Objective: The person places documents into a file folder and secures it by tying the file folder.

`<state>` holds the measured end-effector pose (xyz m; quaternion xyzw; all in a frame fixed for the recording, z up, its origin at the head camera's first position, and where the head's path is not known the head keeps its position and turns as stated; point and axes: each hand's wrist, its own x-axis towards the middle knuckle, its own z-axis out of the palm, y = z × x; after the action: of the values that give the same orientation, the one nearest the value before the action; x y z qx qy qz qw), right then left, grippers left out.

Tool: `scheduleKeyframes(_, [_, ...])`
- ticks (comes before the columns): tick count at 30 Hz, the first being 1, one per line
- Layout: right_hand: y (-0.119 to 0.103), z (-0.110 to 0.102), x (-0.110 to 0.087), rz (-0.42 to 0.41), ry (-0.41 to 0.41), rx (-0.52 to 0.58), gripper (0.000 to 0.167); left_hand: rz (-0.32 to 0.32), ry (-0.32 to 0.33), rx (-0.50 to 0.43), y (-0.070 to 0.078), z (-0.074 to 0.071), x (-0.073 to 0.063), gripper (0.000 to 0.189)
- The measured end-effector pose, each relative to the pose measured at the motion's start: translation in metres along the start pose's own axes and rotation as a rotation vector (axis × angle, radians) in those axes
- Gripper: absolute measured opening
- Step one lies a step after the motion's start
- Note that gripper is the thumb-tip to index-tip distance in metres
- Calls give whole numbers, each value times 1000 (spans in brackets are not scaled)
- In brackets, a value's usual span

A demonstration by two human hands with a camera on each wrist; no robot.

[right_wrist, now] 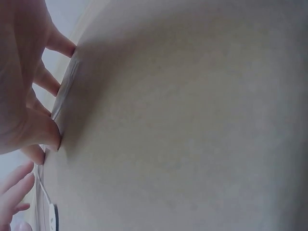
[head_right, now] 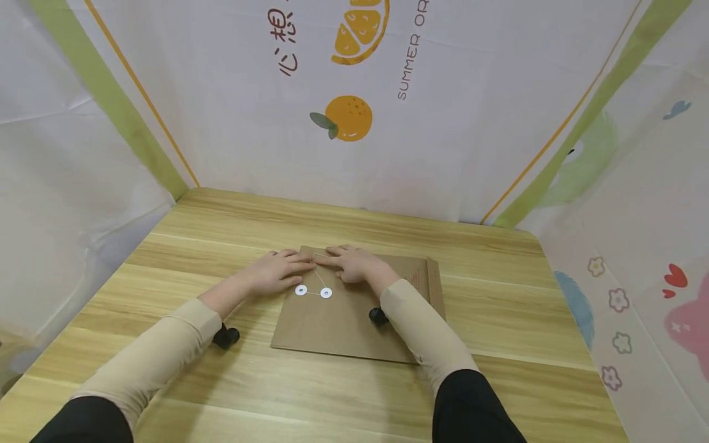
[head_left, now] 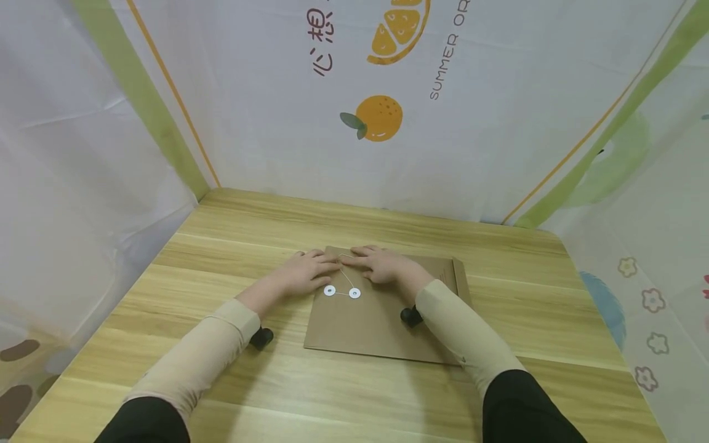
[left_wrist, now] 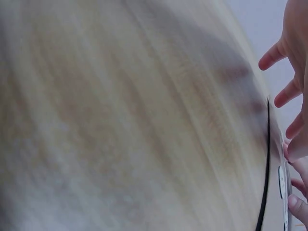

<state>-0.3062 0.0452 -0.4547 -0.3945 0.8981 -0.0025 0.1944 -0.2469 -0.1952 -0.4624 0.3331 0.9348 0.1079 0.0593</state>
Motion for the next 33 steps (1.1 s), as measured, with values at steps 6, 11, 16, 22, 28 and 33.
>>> scheduleKeyframes(6, [-1, -1, -1, -5, -3, 18, 61, 15, 10, -8, -2, 1, 2, 42])
scheduleKeyframes(11, [-1, -2, 0, -34, 18, 0, 56, 27, 70, -6, -3, 1, 5, 36])
scheduleKeyframes(16, [-2, -3, 0, -30, 8, -8, 54, 46, 100, 47, -2, 1, 8, 27])
scheduleKeyframes(22, [-3, -5, 0, -15, -14, 1, 54, 52, 109, 102, -1, 0, 10, 9])
scheduleKeyframes(28, [-4, -8, -1, -28, -32, 5, 57, 39, 73, 79, -2, -2, 6, 6])
scheduleKeyframes(33, [-5, -12, -1, -41, -49, -3, 59, 34, 61, 69, -4, -2, 2, 7])
